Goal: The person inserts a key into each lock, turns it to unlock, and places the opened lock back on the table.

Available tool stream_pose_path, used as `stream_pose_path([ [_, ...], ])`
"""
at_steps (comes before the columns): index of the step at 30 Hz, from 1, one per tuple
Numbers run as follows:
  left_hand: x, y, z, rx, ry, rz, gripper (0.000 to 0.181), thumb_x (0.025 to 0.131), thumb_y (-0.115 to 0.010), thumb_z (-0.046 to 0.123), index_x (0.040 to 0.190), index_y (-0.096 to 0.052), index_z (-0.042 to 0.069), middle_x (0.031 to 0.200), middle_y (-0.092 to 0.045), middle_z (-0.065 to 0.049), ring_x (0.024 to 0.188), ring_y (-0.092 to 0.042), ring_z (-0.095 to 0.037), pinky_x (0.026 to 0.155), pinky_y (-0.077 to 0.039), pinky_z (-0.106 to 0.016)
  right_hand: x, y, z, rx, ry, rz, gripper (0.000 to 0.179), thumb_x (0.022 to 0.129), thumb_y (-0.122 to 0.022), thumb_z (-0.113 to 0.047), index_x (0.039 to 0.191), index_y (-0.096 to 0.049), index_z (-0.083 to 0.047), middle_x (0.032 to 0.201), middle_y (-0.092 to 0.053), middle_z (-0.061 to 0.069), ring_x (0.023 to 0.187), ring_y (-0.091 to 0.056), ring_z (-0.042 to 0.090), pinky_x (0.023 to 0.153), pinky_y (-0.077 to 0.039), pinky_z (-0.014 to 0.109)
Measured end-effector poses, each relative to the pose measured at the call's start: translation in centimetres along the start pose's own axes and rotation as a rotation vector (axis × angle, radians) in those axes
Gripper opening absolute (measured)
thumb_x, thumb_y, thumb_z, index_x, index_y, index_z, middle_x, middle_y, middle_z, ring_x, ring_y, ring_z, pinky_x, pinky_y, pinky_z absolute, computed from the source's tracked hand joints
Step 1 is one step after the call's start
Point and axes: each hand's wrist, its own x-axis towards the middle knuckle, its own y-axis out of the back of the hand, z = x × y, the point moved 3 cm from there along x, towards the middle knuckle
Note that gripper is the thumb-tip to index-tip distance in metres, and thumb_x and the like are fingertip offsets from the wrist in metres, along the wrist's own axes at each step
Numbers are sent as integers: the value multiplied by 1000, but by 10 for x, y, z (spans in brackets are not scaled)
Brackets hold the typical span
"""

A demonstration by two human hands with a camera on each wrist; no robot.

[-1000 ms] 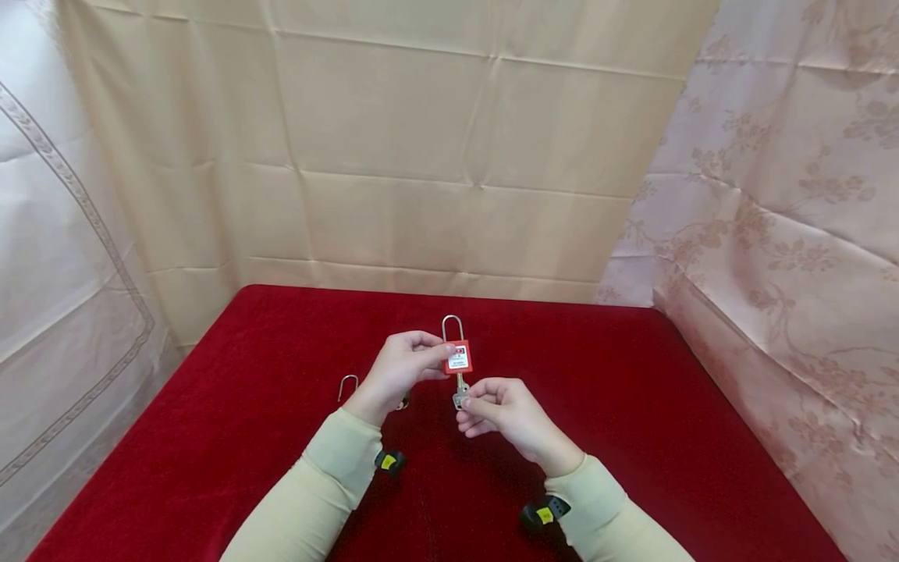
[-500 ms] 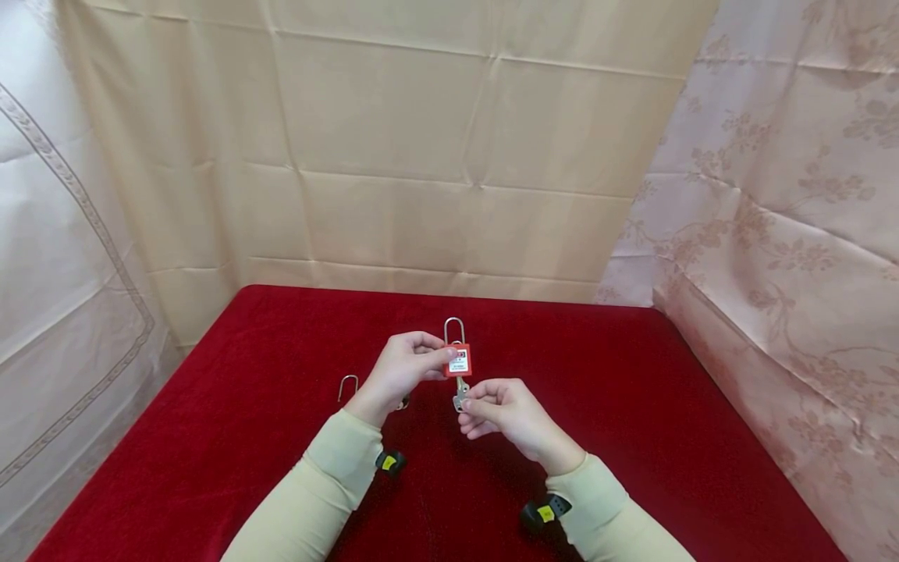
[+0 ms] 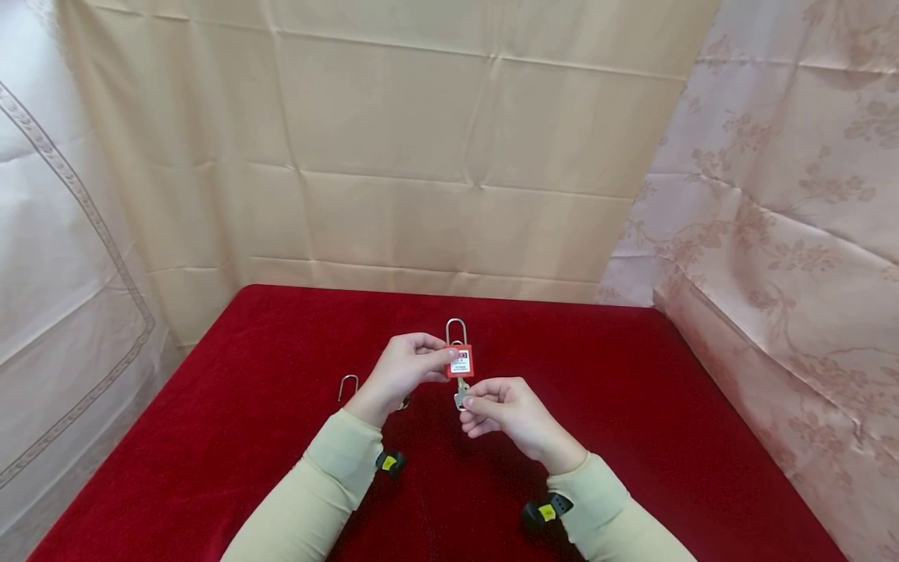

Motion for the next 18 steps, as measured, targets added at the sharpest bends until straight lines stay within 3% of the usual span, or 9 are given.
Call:
stream_pose_path([
  [18,0,-2,1,-6,-11,-9,25,91,-76,9,107,-67,-8,96,-72,-17,80,-73,-25,75,-61,-40,0,1,-2,-12,0,47,20,98,-66,-4,108,-64,13,89,-73,15,77,-72,20,74,-61,42],
])
